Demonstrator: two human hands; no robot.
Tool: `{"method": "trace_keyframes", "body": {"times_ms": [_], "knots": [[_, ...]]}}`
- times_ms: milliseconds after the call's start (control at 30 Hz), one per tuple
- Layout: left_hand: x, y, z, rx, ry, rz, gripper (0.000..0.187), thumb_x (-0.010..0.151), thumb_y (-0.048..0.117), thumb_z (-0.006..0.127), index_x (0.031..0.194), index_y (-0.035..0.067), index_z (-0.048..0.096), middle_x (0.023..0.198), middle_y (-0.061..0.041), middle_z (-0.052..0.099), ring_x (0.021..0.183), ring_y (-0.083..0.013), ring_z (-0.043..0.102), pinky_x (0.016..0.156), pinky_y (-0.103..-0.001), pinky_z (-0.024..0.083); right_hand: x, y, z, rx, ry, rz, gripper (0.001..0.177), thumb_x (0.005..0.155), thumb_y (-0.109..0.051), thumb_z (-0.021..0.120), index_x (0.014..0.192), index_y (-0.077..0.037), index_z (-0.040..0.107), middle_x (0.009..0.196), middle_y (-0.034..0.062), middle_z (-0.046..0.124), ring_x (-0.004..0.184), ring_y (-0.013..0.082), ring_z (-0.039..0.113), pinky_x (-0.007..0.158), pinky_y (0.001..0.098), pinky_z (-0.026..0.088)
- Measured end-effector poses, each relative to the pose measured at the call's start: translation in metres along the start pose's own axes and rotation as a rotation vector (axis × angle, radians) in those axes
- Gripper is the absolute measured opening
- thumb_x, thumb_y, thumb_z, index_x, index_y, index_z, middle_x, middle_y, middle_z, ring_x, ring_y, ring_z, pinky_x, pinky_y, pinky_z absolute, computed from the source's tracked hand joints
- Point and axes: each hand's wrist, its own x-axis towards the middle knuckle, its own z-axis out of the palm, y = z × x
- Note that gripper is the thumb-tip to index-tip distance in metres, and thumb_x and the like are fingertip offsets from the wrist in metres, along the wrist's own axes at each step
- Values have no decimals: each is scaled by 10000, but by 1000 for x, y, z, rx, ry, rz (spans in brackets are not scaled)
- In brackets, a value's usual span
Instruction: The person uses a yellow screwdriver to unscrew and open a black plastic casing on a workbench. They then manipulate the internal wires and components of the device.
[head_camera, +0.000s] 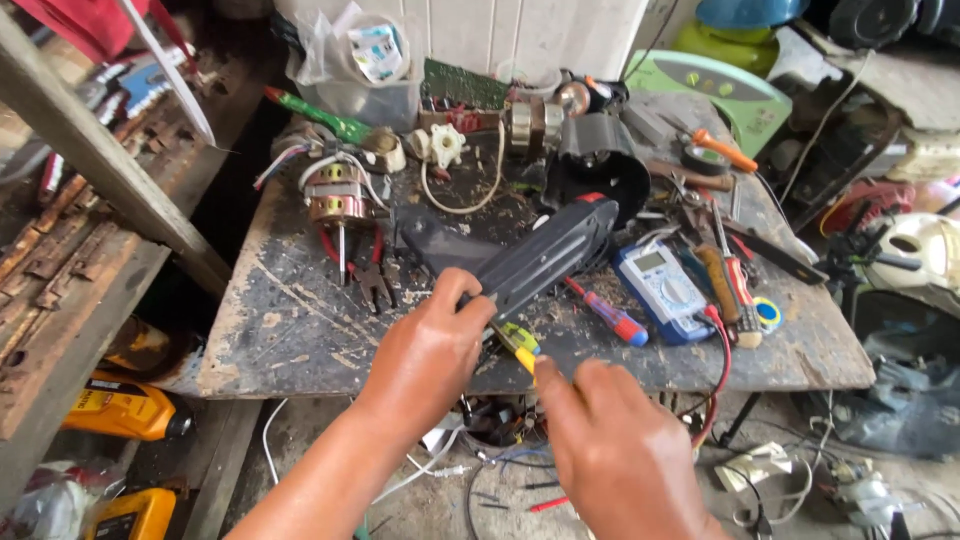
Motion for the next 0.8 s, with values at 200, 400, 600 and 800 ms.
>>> {"method": "trace_keyframes", "body": {"times_ms": [200, 400, 600, 800], "knots": [[2, 6, -6, -5, -8, -34, 86, 893, -66, 607, 924, 14, 605, 1144, -135, 492, 420, -374, 523, 304, -533, 367, 31, 11, -15, 835, -665, 993, 220, 921, -219, 646, 1068, -170, 802, 691, 13, 736, 510, 117, 473, 514, 301, 374], [0, 4, 0, -36, 23, -33, 106, 872, -75, 577, 926, 13, 603, 1133, -157, 481, 414, -397, 476, 333, -519, 278, -3, 2, 2, -14, 39, -27, 289, 927, -168, 619, 1204, -114, 679, 874, 42, 569, 747, 246, 575, 600, 358, 502], [5, 11, -9, -65, 50, -26, 52, 930, -80, 625, 924, -41, 659, 1080, -151, 536, 388, -260, 526, 284, -434, 471, 15, 13, -3, 727, -505, 893, 185, 867, -259, 664, 944, -187, 816, 706, -45, 749, 665, 75, 590, 661, 275, 471], [1, 7, -5, -24, 62, -3, 82, 925, -80, 591, 873, -20, 613, 1095, -169, 509, 370, -260, 406, 295, -441, 320, -5, 12, 7, 217, -60, 95, 264, 893, -201, 646, 1154, -160, 664, 937, 35, 587, 811, 286, 632, 679, 377, 522]]}}
